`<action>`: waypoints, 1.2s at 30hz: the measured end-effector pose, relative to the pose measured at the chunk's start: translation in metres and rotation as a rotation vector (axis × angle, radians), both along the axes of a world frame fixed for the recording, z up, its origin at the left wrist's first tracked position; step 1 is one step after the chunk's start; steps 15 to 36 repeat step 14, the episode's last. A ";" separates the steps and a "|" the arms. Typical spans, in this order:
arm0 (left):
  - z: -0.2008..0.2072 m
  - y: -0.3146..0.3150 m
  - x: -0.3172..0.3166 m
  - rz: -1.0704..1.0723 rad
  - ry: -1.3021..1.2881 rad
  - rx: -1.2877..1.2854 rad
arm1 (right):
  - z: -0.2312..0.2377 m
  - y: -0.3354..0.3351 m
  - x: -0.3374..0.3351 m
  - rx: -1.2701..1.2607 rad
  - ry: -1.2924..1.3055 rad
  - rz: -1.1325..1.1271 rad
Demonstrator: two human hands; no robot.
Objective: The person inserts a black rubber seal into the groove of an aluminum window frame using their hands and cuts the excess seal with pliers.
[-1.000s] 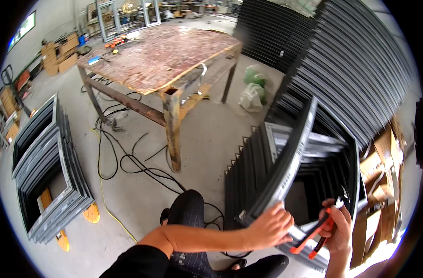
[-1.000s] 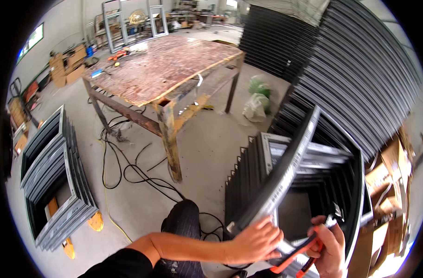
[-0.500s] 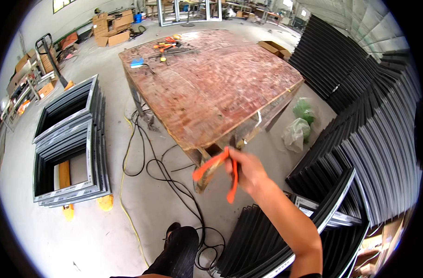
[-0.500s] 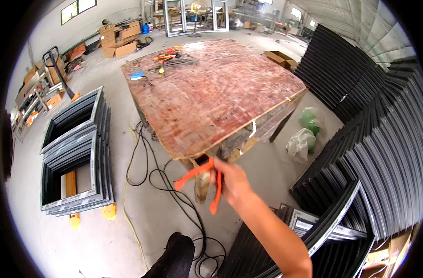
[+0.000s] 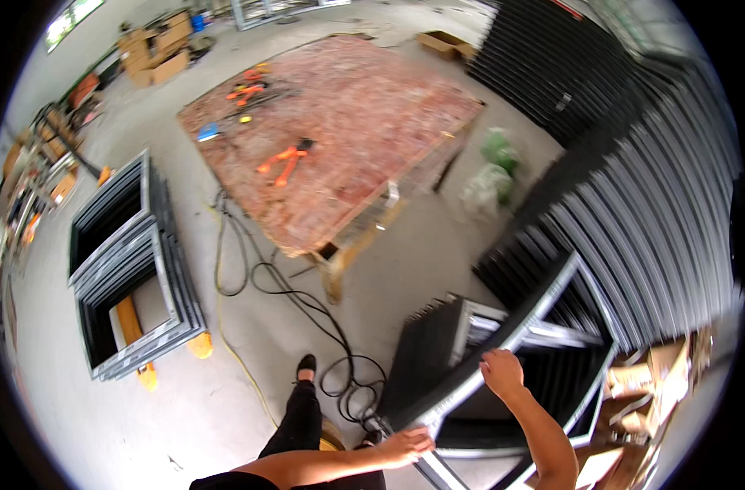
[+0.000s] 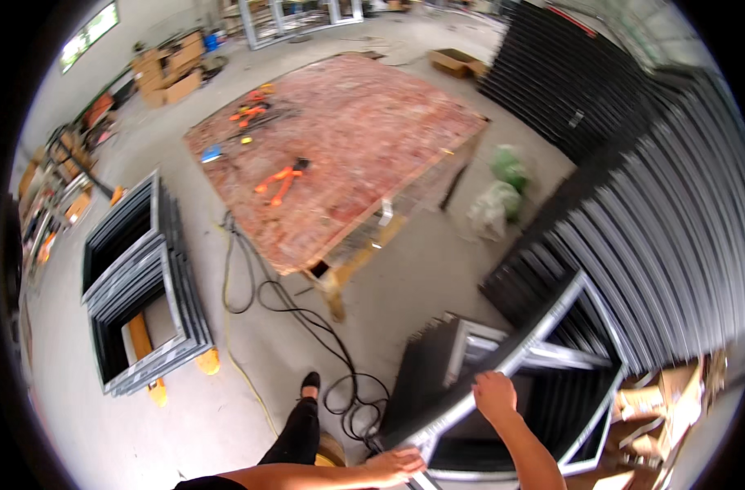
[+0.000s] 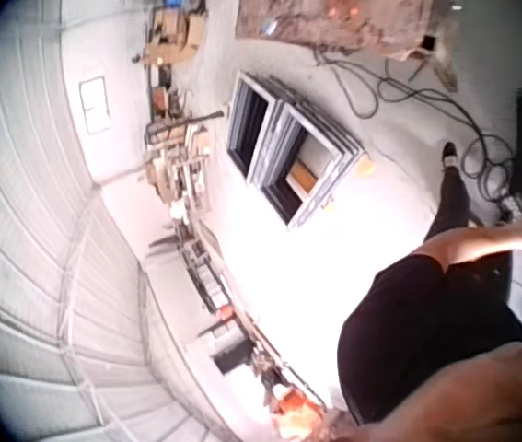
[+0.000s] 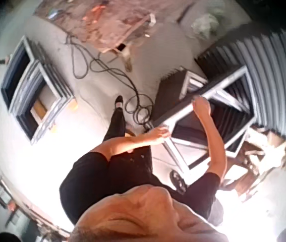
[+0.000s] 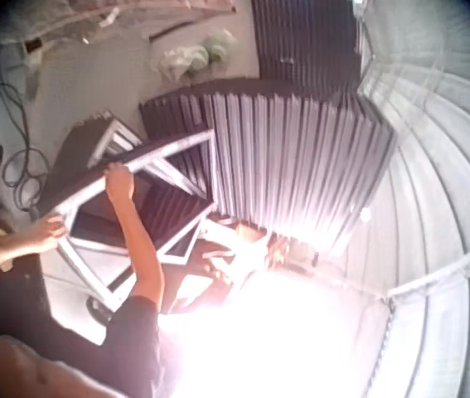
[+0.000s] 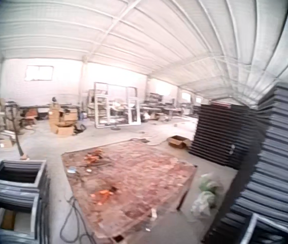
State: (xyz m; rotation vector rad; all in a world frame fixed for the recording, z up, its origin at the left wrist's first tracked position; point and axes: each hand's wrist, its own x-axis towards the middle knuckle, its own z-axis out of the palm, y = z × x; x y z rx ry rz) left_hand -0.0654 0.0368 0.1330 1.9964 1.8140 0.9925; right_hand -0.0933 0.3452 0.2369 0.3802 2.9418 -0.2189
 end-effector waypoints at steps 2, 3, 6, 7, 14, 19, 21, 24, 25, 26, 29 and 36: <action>0.013 -0.002 0.005 -0.026 0.124 -0.275 | 0.008 0.039 0.102 0.208 -0.251 -0.015; 0.020 -0.002 0.011 0.039 0.141 -0.256 | 0.011 0.053 0.147 0.280 -0.373 -0.007; 0.056 -0.003 0.031 0.242 0.262 -0.346 | -0.010 0.083 0.275 0.298 -0.449 0.019; 0.063 -0.005 0.044 0.334 0.226 -0.375 | -0.012 0.086 0.299 0.282 -0.503 0.040; 0.044 -0.036 0.147 0.458 -0.397 -0.848 | -0.063 0.115 0.391 0.240 -0.785 0.123; 0.044 -0.036 0.147 0.458 -0.397 -0.848 | -0.063 0.115 0.391 0.240 -0.785 0.123; 0.044 -0.036 0.147 0.458 -0.397 -0.848 | -0.063 0.115 0.391 0.240 -0.785 0.123; 0.044 -0.036 0.147 0.458 -0.397 -0.848 | -0.063 0.115 0.391 0.240 -0.785 0.123; 0.044 -0.036 0.147 0.458 -0.397 -0.848 | -0.063 0.115 0.391 0.240 -0.785 0.123; 0.044 -0.036 0.147 0.458 -0.397 -0.848 | -0.063 0.115 0.391 0.240 -0.785 0.123; 0.044 -0.036 0.147 0.458 -0.397 -0.848 | -0.063 0.115 0.391 0.240 -0.785 0.123; 0.044 -0.036 0.147 0.458 -0.397 -0.848 | -0.063 0.115 0.391 0.240 -0.785 0.123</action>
